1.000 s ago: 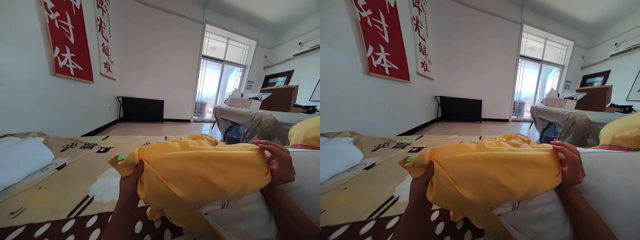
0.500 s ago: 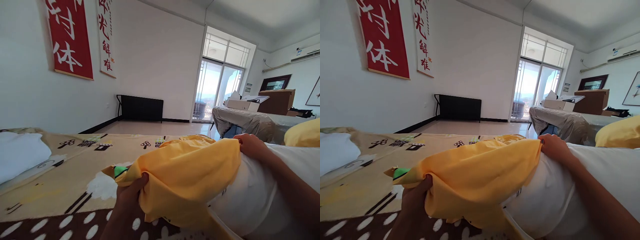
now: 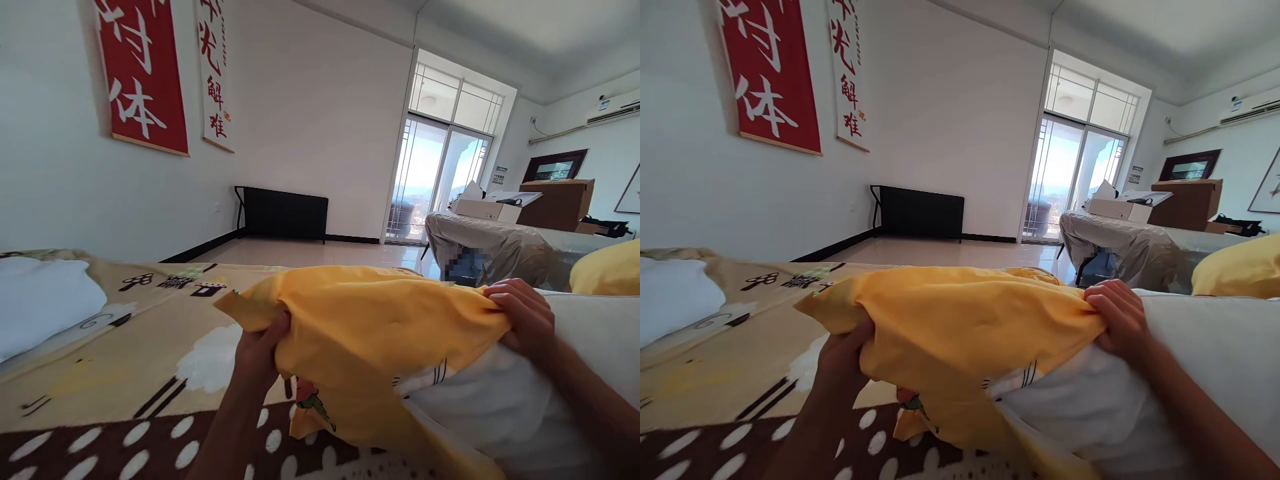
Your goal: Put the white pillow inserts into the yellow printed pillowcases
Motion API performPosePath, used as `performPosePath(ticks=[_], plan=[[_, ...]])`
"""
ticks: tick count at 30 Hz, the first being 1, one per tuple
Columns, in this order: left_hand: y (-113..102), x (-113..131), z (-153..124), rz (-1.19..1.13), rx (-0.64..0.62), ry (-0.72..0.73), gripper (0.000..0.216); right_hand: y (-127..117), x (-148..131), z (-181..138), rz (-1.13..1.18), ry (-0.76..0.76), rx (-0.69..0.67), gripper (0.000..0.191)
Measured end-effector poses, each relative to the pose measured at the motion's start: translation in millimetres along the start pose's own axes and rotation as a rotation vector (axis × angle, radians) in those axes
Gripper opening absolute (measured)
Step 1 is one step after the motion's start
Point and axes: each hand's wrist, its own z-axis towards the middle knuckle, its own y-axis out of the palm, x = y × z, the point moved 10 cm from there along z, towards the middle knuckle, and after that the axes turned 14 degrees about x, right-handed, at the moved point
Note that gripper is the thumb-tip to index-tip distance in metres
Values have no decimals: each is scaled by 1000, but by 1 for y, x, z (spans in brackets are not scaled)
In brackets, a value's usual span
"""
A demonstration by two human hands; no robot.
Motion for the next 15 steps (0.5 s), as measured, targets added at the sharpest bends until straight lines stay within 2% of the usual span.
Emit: performPosePath(ticks=[2, 4, 6, 9, 12, 15], plan=[[13, -1, -11, 24, -75, -16, 57, 20, -21, -2, -54, -52, -310, 17], [21, 1, -21, 81, -114, 14, 57, 20, -39, 2, -193, -79, -487, 26], [23, 6, -27, 141, -117, 75, 55, 6, -60, 24, -251, -102, -466, 34], [24, 9, -27, 169, -140, 116, 56, -2, -90, 78, -26, -70, -373, 33], [21, 8, -23, 163, -165, 82, 59, 28, -97, 130, 252, 110, -356, 32], [16, 17, -24, 171, -154, 87, 58, 82, -98, 156, 370, 263, -415, 32]])
